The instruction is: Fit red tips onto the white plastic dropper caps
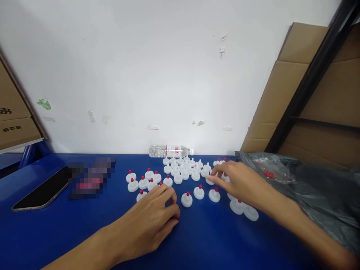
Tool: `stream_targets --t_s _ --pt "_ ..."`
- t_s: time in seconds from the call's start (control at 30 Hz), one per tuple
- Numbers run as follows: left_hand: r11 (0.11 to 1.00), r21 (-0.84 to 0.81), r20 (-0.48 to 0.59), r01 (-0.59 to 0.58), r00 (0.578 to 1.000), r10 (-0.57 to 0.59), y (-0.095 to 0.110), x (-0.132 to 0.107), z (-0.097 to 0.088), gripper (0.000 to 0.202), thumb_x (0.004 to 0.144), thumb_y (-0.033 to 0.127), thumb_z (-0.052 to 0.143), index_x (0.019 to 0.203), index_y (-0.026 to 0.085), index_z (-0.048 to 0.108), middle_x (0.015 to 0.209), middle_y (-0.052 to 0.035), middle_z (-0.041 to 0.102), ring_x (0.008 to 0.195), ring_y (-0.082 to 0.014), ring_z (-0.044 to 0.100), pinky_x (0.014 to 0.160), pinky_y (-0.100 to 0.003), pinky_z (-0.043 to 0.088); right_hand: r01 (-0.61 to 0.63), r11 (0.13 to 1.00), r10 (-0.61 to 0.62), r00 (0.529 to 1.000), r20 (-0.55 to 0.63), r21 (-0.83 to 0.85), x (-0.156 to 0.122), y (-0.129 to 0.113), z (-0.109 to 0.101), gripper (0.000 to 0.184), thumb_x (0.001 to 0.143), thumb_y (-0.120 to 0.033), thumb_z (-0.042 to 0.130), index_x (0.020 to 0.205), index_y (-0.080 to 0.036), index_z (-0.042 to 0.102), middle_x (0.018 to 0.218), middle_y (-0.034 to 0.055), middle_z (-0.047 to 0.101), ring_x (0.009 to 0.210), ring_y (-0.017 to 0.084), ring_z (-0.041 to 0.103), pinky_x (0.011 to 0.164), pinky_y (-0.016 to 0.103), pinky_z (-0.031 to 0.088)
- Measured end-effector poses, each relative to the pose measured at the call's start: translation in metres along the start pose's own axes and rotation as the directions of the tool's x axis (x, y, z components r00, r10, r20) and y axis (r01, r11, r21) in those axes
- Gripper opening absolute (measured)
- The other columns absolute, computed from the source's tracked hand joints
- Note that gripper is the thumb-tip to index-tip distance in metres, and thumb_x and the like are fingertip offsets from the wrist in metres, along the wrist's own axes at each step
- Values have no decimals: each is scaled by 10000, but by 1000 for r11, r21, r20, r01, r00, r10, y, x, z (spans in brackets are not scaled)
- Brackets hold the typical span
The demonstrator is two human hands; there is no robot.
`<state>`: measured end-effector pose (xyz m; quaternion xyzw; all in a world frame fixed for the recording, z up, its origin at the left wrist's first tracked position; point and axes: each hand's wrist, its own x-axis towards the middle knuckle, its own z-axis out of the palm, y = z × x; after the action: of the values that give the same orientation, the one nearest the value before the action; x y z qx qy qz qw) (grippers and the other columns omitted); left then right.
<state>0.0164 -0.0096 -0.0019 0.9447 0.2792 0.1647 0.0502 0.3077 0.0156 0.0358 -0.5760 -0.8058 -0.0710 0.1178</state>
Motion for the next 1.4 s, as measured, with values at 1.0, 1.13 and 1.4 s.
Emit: stream_targets --t_s 1.0,1.13,1.4 --pt "991 -78 -342 111 930 -131 -6 -1 2 112 943 175 536 1006 224 615 907 -18 691 797 -162 657 712 -291 522 152 988 -114 858 -501 35 -1 -20 0 286 958 -412 576 752 -226 645 755 58 694 1020 300 608 1104 580 309" --pt "993 -91 -394 80 913 -109 -10 0 9 99 950 180 574 1006 233 634 870 7 706 759 -144 668 700 -264 515 333 929 -244 879 -409 161 -8 -33 5 116 977 -305 571 983 -215 645 971 68 687 934 229 631 899 421 500" --pt "999 -37 -468 -31 883 11 -11 3 7 203 984 198 598 1183 221 629 995 -18 721 823 -139 694 702 -238 545 563 785 -509 824 -249 259 -21 -51 19 231 1041 -304 498 1259 -230 496 1149 58 672 998 191 660 857 345 549"
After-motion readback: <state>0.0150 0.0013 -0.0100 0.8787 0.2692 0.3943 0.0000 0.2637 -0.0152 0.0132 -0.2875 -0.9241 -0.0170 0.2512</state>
